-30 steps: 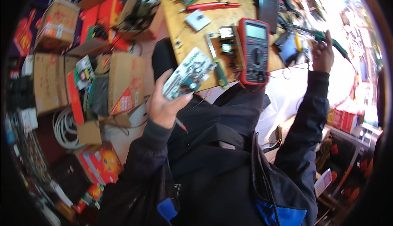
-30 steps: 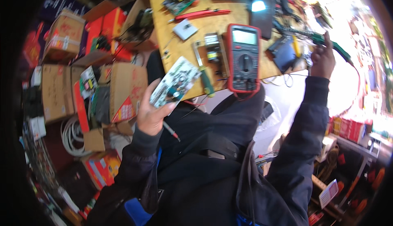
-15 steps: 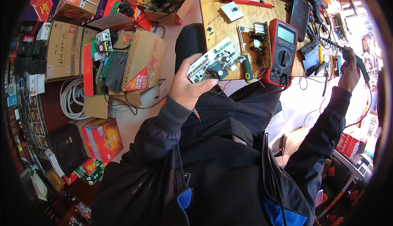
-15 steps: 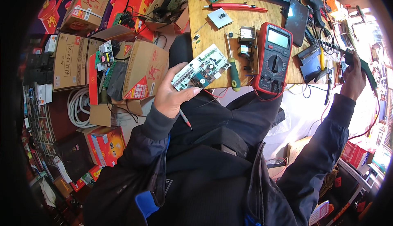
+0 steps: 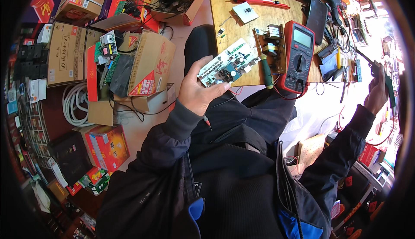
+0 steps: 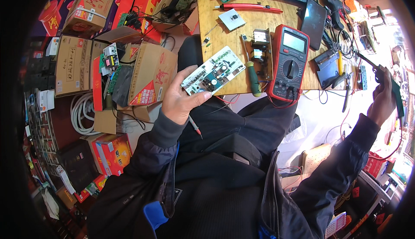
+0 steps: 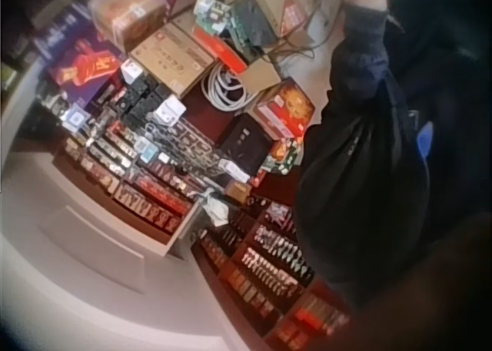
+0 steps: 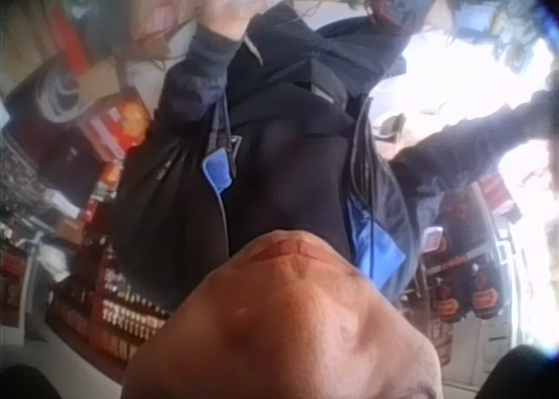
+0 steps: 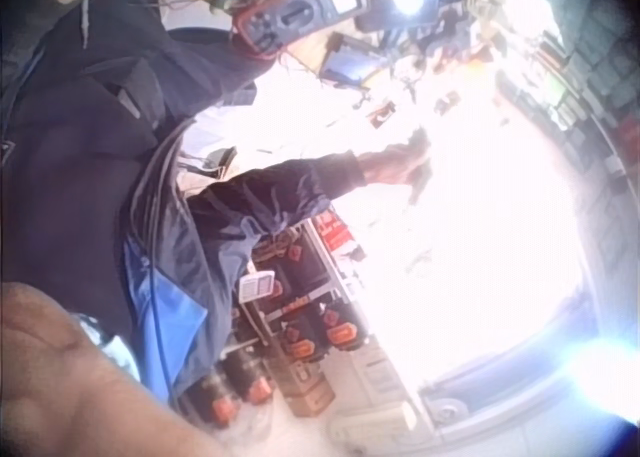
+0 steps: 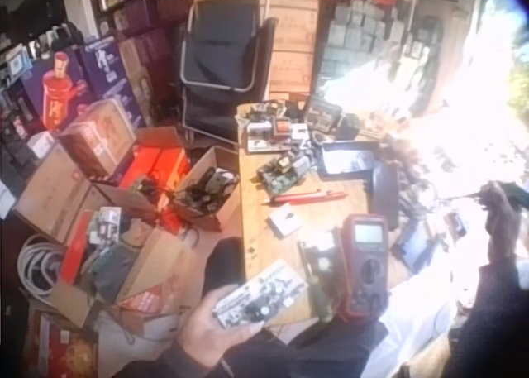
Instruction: The person sits on the floor and uses a screwdriver to adjust components on a circuit board, then uses a soldering iron to solder a point on the board, and finally uses pliers to remove a small component. The person also uses a multimeter to test the board.
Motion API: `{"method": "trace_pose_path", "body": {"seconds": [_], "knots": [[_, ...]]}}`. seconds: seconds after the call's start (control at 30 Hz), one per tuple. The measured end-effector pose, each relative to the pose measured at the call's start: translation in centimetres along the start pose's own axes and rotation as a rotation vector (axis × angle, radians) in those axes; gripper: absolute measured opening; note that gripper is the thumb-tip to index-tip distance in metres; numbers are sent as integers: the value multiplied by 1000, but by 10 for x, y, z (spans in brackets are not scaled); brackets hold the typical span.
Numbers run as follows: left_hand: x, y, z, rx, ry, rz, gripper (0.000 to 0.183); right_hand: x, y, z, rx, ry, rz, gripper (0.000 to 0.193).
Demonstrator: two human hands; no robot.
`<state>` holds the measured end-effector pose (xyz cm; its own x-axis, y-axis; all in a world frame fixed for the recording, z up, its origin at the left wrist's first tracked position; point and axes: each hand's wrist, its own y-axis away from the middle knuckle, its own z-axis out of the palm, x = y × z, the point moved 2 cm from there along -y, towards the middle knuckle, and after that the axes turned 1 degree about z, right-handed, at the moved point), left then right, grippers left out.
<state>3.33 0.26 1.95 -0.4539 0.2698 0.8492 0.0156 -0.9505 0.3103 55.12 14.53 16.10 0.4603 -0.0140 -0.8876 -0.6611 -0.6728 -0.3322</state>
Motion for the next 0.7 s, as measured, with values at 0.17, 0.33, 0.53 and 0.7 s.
{"method": "trace_pose_path", "body": {"seconds": [0.17,0.33,0.53,0.7], "knots": [[-5,-2,-3,12,-66,29,80,-1,5,-18,26,0,-149,36],[-9,-4,-6,32,-75,38,80,-23,13,-39,-15,40,-396,35],[-9,-6,-8,10,-213,90,72,-28,39,-71,158,-348,-189,29],[-3,-9,-13,1,-502,106,73,-26,80,-69,-332,-679,-173,39]]}}
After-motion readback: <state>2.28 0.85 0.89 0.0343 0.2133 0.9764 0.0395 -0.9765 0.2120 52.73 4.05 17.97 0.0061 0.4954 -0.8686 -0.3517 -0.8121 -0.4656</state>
